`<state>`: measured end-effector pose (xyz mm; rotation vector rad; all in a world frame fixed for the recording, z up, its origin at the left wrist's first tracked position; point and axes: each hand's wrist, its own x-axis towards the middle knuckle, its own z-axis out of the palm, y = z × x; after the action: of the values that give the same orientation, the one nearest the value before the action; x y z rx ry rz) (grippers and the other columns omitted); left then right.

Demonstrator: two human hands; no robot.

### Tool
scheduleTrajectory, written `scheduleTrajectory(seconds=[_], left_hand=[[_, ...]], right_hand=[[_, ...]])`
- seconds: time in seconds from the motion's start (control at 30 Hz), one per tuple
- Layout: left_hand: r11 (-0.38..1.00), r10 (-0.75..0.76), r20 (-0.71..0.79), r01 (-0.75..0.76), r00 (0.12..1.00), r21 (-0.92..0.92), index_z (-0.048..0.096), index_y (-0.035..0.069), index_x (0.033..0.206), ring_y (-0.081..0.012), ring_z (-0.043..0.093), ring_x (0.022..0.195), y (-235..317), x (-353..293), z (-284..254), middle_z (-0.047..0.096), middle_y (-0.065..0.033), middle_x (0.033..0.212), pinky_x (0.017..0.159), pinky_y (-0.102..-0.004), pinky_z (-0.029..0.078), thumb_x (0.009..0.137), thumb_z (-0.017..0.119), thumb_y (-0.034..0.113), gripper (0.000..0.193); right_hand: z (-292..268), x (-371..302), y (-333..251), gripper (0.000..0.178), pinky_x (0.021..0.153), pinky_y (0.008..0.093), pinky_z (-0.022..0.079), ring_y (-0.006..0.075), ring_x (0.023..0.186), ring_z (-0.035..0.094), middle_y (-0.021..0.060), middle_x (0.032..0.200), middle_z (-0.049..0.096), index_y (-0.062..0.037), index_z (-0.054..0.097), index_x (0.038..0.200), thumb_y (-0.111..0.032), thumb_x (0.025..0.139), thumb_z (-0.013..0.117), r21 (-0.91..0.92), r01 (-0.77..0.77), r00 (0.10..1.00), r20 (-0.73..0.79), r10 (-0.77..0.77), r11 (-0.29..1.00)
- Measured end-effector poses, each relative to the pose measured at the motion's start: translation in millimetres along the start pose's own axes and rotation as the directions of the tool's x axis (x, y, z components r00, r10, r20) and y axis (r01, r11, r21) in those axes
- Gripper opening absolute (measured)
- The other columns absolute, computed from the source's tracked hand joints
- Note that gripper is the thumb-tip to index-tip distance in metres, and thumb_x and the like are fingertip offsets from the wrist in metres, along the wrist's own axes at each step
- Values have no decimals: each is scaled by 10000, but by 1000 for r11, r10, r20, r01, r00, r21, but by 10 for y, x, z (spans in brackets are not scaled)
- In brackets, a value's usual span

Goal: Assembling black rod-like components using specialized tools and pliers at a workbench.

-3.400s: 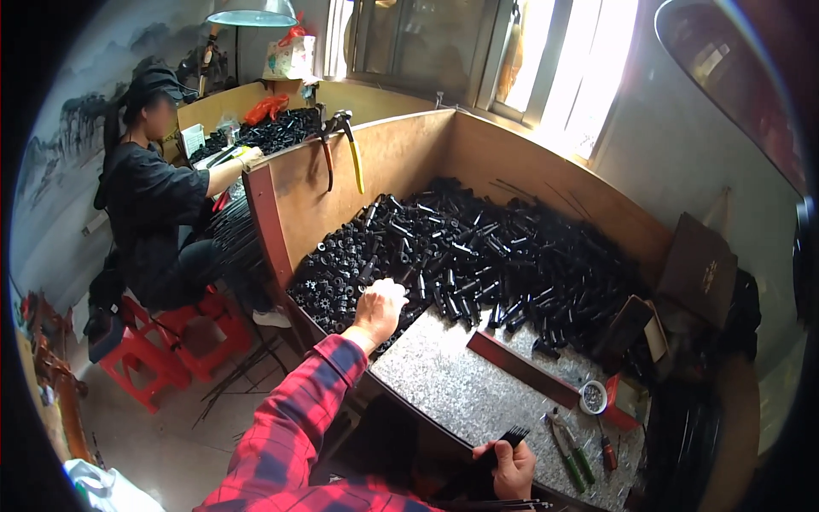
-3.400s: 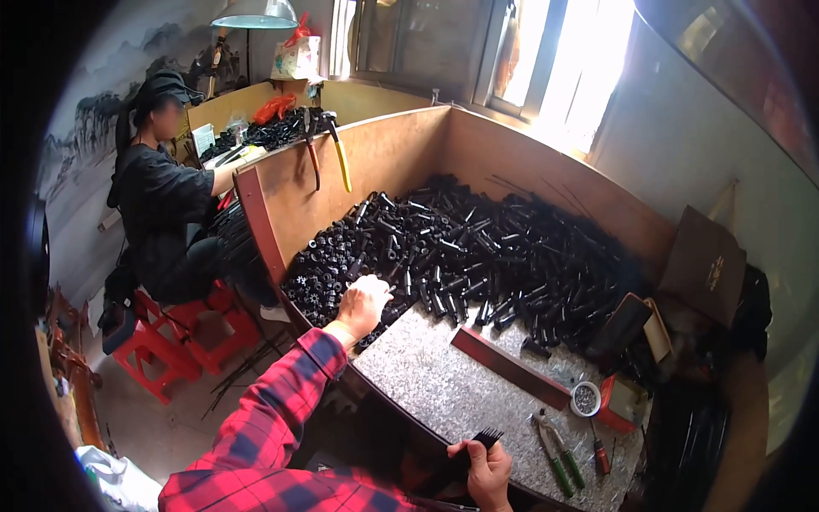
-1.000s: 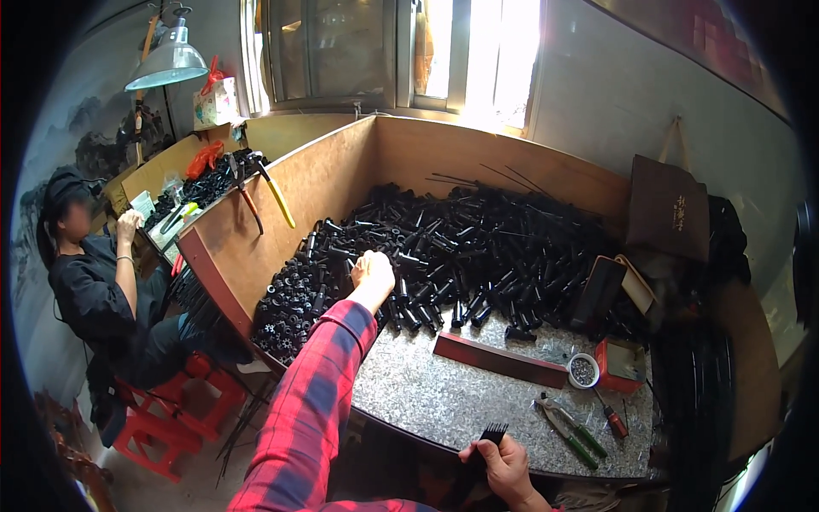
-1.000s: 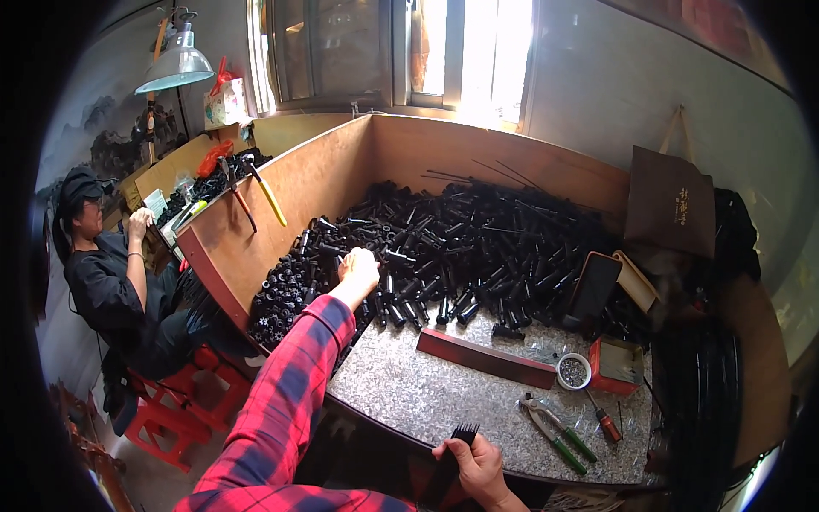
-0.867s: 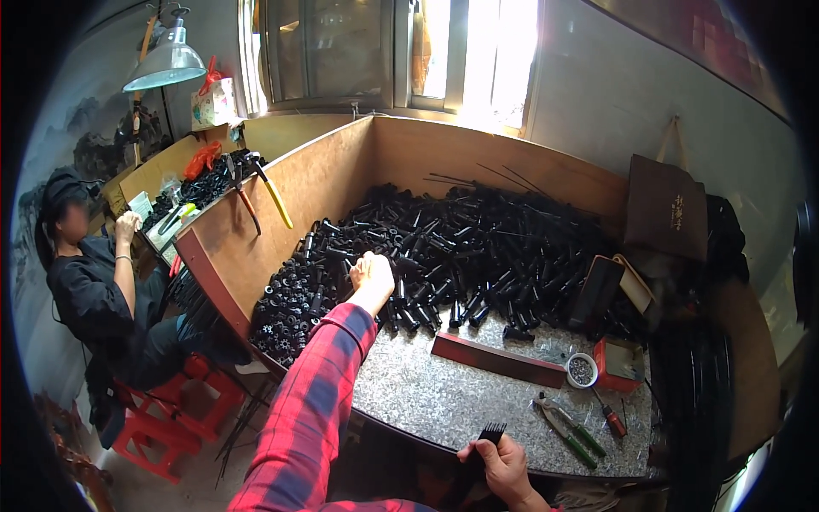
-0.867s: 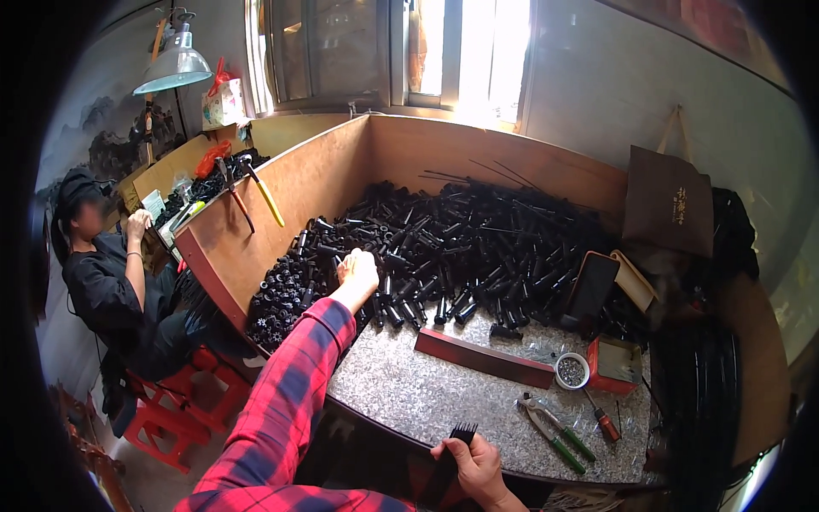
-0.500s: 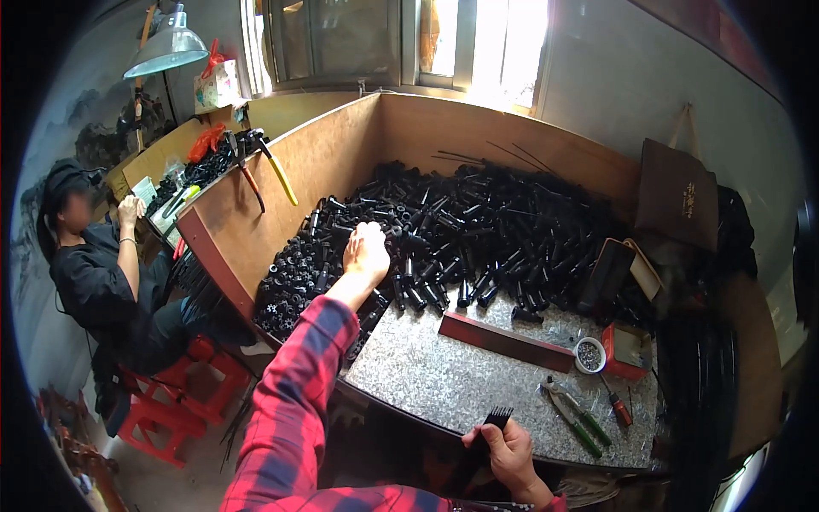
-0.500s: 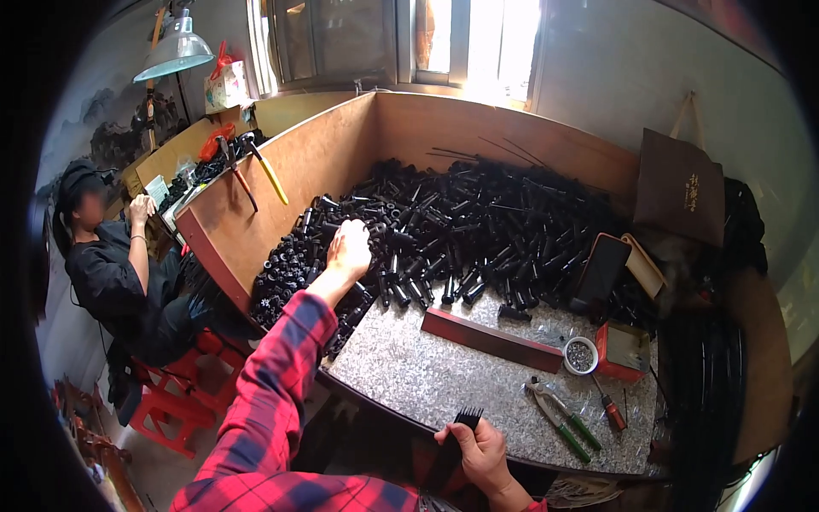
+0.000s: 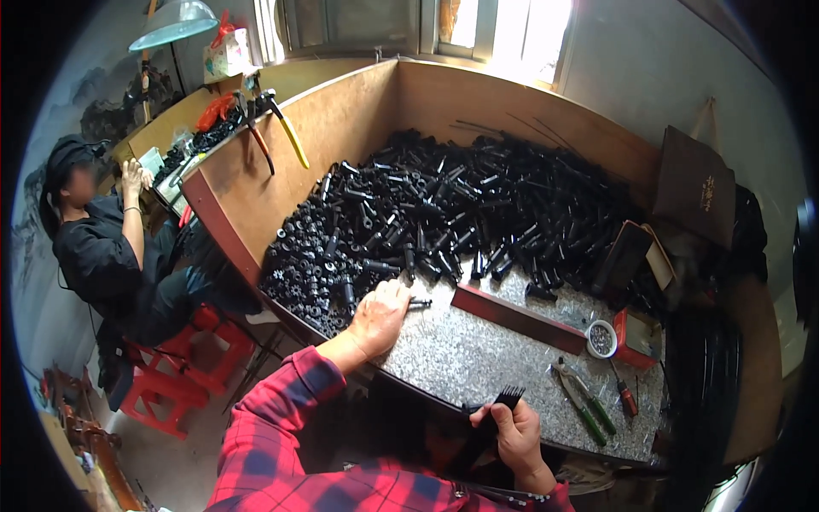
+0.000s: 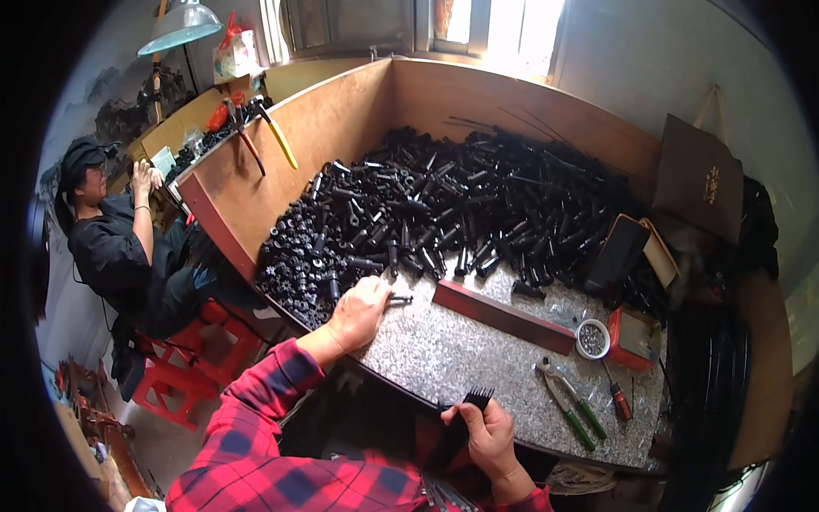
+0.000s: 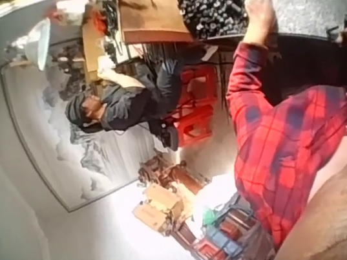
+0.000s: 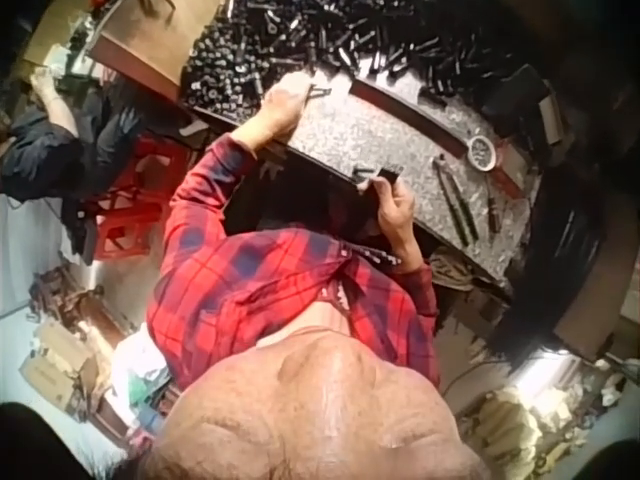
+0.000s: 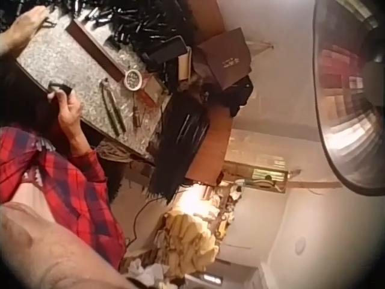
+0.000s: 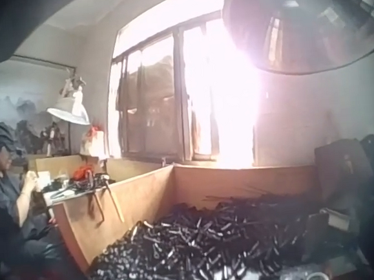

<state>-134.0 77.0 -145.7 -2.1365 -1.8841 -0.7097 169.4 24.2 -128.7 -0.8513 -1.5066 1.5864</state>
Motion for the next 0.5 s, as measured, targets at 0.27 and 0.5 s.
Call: scheduleTrajectory(seconds=[0.27, 0.5], left_hand=[[998, -20, -104, 14, 994, -60, 496, 22, 1194, -351, 451, 1122, 387, -14, -251, 479, -178, 1189, 939, -432, 375, 782, 656, 148, 460], [984, -88, -109, 69, 990, -165, 530, 6, 1135, -351, 473, 1082, 363, -11, -215, 497, -181, 1138, 941, -405, 393, 775, 653, 99, 392]], right_hand=[[-20, 99, -34, 277, 731, 284, 510, 159, 767, 641, 106, 843, 682, 18, 575, 924, -244, 971, 496, -88, -101, 995, 2, 102, 991], [-13, 75, -30, 300, 821, 315, 486, 188, 853, 641, 112, 858, 676, 18, 587, 918, -265, 967, 500, -45, 24, 999, 27, -23, 999]])
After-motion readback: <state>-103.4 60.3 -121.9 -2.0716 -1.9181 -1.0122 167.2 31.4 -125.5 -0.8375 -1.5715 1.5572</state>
